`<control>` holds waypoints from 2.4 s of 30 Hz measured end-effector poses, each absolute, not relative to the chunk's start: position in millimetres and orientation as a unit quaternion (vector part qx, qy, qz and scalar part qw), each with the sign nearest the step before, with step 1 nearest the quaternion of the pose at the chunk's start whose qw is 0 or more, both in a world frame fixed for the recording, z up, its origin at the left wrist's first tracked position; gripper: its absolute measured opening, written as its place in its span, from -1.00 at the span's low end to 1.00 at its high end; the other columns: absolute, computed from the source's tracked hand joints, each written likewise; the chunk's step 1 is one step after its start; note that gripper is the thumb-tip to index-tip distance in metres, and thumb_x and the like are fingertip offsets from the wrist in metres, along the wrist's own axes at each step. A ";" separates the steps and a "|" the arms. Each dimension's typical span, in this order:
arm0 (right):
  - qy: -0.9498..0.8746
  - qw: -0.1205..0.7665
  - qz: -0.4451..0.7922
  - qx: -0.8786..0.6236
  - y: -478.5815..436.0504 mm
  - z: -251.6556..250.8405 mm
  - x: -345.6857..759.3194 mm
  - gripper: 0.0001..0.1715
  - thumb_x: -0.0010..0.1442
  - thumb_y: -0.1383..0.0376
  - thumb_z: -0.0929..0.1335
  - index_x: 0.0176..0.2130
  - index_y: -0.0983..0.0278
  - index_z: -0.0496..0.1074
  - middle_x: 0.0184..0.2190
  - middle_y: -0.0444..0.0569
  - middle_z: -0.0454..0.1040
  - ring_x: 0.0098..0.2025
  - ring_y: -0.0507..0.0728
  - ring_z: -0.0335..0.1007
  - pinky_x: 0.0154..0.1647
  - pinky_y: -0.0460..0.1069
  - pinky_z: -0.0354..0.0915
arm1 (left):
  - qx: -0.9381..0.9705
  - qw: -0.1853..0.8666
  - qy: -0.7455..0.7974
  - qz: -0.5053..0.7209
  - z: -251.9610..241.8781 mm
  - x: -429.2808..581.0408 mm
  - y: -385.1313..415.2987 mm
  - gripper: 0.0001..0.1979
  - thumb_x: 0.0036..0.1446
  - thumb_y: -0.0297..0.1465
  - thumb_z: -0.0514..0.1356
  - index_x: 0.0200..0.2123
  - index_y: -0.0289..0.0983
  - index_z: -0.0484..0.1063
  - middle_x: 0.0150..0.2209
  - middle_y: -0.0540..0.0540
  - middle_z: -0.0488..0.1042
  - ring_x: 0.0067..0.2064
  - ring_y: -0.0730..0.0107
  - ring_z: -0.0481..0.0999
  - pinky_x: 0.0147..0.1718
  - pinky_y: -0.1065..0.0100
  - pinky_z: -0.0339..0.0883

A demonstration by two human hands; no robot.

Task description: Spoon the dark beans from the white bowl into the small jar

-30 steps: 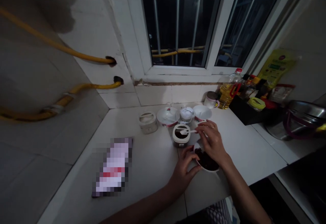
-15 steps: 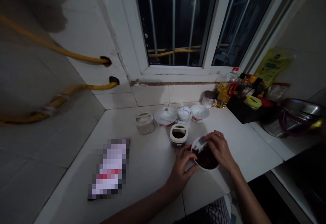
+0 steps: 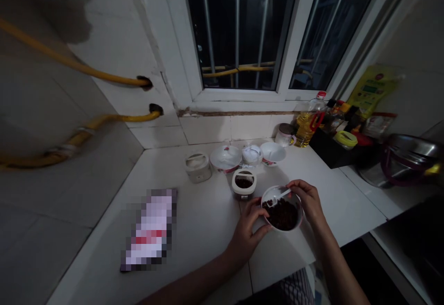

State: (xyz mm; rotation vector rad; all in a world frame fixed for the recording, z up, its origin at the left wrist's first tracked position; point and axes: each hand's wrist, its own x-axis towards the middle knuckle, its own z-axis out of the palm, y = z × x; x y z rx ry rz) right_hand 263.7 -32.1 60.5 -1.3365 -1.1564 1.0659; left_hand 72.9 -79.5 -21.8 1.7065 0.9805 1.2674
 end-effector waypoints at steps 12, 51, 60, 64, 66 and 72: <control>-0.508 0.523 0.419 -0.542 -21.5 66.4 259.5 -0.82 -0.06 0.19 0.37 -0.46 0.26 0.48 -0.64 -0.13 0.42 -0.48 0.11 0.31 -0.33 0.00 0.21 | 0.665 0.399 0.393 0.494 -17.3 73.5 -80.7 -0.90 0.13 -0.34 0.26 -0.27 -0.20 0.46 0.03 -0.19 0.34 0.20 0.11 0.27 0.14 0.13 0.22; -0.654 0.449 0.249 -0.556 -33.5 56.5 262.4 -0.83 0.07 0.25 0.28 -0.44 0.21 0.45 -0.61 -0.12 0.44 -0.31 0.21 0.43 -0.12 0.12 0.30 | 0.673 0.387 0.390 0.495 -14.7 71.8 -80.6 -0.91 0.12 -0.38 0.26 -0.27 -0.20 0.46 0.00 -0.18 0.37 0.18 0.12 0.31 0.12 0.16 0.26; -0.565 0.491 0.320 -0.580 -33.4 58.6 269.4 -0.80 0.00 0.17 0.31 -0.47 0.24 0.46 -0.65 -0.13 0.38 -0.54 0.11 0.28 -0.48 -0.02 0.20 | 0.672 0.389 0.384 0.500 -18.6 72.5 -80.3 -0.91 0.12 -0.39 0.26 -0.26 -0.20 0.46 0.02 -0.19 0.35 0.20 0.11 0.28 0.14 0.16 0.24; -0.573 0.479 0.296 -0.595 -34.3 57.6 267.7 -0.81 -0.01 0.19 0.31 -0.46 0.23 0.46 -0.64 -0.13 0.37 -0.53 0.11 0.28 -0.46 -0.02 0.19 | 0.671 0.390 0.385 0.500 -18.9 72.4 -80.4 -0.91 0.14 -0.36 0.25 -0.26 -0.20 0.46 0.02 -0.19 0.34 0.20 0.13 0.28 0.14 0.16 0.23; -0.563 0.484 0.317 -0.590 -33.4 57.3 267.2 -0.81 -0.02 0.18 0.31 -0.47 0.23 0.45 -0.65 -0.15 0.36 -0.53 0.11 0.27 -0.44 -0.02 0.19 | 0.671 0.389 0.385 0.501 -18.8 72.3 -80.4 -0.91 0.14 -0.35 0.25 -0.26 -0.20 0.47 0.02 -0.19 0.35 0.19 0.13 0.28 0.14 0.15 0.24; -0.515 0.509 0.391 -0.568 -27.5 51.9 268.0 -0.84 -0.11 0.21 0.34 -0.51 0.25 0.45 -0.67 -0.15 0.36 -0.55 0.09 0.24 -0.42 -0.02 0.17 | 0.671 0.392 0.385 0.498 -17.1 72.5 -80.4 -0.91 0.12 -0.38 0.25 -0.26 -0.20 0.46 0.03 -0.20 0.35 0.18 0.11 0.29 0.13 0.14 0.24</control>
